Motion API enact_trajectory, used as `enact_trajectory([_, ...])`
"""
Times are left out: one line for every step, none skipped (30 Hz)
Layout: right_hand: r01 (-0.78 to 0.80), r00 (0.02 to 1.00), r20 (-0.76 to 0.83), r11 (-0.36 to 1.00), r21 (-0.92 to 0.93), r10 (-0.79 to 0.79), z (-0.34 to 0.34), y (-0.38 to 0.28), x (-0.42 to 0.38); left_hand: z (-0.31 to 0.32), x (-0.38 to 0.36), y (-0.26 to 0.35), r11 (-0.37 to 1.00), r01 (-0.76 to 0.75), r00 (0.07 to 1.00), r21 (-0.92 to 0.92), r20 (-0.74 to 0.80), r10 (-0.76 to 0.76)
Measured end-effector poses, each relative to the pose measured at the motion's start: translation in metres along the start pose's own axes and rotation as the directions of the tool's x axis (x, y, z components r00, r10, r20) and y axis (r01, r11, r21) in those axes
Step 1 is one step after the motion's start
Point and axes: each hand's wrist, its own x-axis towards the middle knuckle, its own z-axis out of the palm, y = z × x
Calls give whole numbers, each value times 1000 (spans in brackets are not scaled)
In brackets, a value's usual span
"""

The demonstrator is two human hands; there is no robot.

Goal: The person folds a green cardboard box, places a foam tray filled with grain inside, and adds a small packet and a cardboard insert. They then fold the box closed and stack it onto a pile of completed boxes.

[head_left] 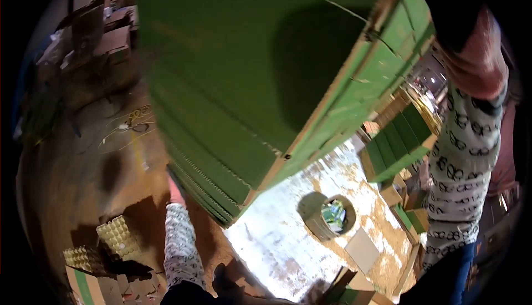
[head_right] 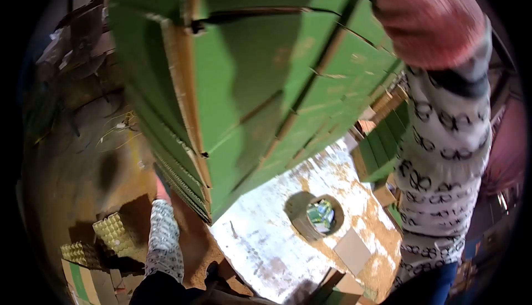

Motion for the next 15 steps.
enact_trajectory([11,1000,2,1000,-9,-11,0,-1,-3,3,-27,-3,998,-56,998,42,-36,57])
enact_trajectory([25,1000,-3,1000,-9,-25,0,-1,-5,9,-52,1,988,-130,988,89,-69,136])
enact_trajectory([45,999,-8,999,-4,-45,0,-3,-7,30,-81,7,968,-220,966,124,-112,234])
enact_trajectory([70,998,-10,998,-3,-70,2,-6,-9,43,-107,9,938,-306,931,163,-154,331])
enact_trajectory([94,995,-19,996,4,-93,4,-9,-9,31,-121,4,948,-285,934,142,-181,308])
enact_trajectory([116,993,-22,993,-3,-116,6,-12,-9,14,-133,-7,958,-261,937,119,-206,281])
enact_trajectory([127,992,-23,992,-17,-127,6,-13,-8,-6,-142,-22,949,-264,934,173,-201,297])
enact_trajectory([160,987,-26,987,-25,-160,11,-18,-6,-24,-155,-32,939,-260,931,227,-200,306])
enact_trajectory([175,984,-23,984,-42,-176,14,-20,-6,-23,-175,-38,932,-276,929,234,-184,321])
enact_trajectory([189,981,-19,980,-69,-191,17,-22,-5,-15,-193,-50,926,-294,928,239,-162,336])
enact_trajectory([197,980,-13,976,-97,-199,18,-25,-5,-16,-208,-68,889,-333,889,314,-210,407])
enact_trajectory([204,979,-1,970,-132,-206,20,-28,-5,-20,-220,-87,847,-364,843,387,-249,476])
enact_trajectory([208,978,15,963,-174,-209,22,-30,-6,-18,-231,-100,709,-276,826,649,-218,520])
enact_trajectory([210,978,35,953,-221,-207,25,-33,-6,-18,-240,-111,504,-163,811,848,-175,558])
enact_trajectory([207,978,63,940,-272,-198,28,-37,-8,-25,-250,-117,253,-30,802,967,-128,583])
